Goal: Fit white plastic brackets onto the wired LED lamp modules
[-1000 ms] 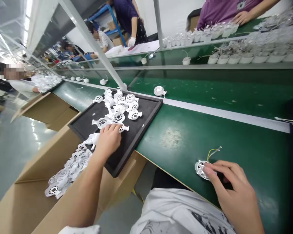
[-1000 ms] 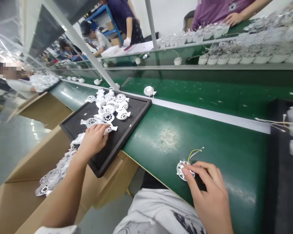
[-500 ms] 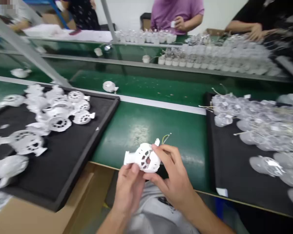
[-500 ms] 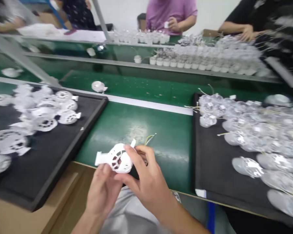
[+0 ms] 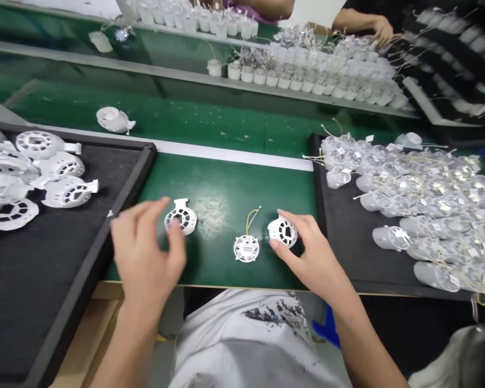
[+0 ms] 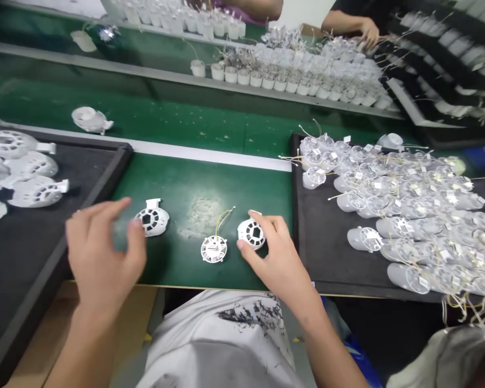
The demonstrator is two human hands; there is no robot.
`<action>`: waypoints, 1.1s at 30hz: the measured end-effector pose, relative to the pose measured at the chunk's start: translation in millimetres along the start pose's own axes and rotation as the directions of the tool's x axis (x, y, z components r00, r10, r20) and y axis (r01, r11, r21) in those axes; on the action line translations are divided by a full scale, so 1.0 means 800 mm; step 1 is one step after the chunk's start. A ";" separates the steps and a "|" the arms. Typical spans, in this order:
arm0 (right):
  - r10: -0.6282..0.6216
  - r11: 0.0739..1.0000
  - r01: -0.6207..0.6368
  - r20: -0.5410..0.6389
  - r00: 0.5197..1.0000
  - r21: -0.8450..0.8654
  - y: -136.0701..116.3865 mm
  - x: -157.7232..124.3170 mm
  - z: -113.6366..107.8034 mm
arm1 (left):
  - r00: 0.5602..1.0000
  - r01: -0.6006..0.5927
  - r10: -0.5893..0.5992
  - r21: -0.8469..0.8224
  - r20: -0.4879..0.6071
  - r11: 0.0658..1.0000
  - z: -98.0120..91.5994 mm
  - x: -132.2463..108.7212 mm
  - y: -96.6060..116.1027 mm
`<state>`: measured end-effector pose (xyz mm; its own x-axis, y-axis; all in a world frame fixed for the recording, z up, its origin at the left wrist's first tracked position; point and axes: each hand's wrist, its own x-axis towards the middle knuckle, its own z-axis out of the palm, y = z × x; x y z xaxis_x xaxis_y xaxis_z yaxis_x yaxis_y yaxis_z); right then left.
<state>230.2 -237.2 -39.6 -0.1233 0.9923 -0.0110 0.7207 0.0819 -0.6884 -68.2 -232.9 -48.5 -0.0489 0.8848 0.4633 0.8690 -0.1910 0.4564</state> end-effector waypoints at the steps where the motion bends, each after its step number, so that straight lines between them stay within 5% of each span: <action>1: -0.034 0.998 0.034 -0.006 0.999 0.056 -0.010 0.001 0.002 | 0.993 -0.068 0.075 -0.085 0.091 0.994 0.004 -0.009 0.014; 5: -0.214 0.966 0.204 0.049 0.976 0.160 -0.040 0.006 0.021 | 0.852 -0.060 0.214 -0.317 0.478 0.947 0.035 -0.042 0.051; 10: -0.232 0.969 0.214 0.156 0.960 0.123 -0.043 0.005 0.041 | 0.871 -0.010 0.153 -0.295 0.466 0.955 0.058 -0.052 0.049; 23: -0.287 0.955 0.298 0.250 0.925 -0.006 -0.033 0.019 0.042 | 0.845 -0.007 0.178 -0.323 0.504 0.946 0.049 -0.039 0.044; 25: -0.293 0.954 0.300 0.220 0.931 -0.003 -0.032 0.013 0.043 | 0.816 0.078 0.179 -0.412 0.550 0.908 0.035 -0.033 0.044; 29: -0.386 0.917 0.377 0.054 0.921 0.126 -0.042 0.009 0.054 | 0.797 0.411 -0.001 -0.542 0.603 0.733 0.011 -0.017 0.045; 31: -0.401 0.902 0.405 -0.059 0.914 0.148 -0.059 0.017 0.069 | 0.821 0.465 -0.074 -0.588 0.566 0.662 0.005 0.010 0.032; 33: -0.387 0.912 0.400 -0.134 0.912 0.091 -0.084 0.027 0.092 | 0.884 0.398 -0.148 -0.549 0.443 0.735 0.003 0.059 0.007</action>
<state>129.1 -228.0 -46.6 -0.2998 0.8861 0.3535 0.5461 0.4633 -0.6980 -64.4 -191.2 -26.0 0.0463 0.9989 0.0061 0.3494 -0.0219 0.9367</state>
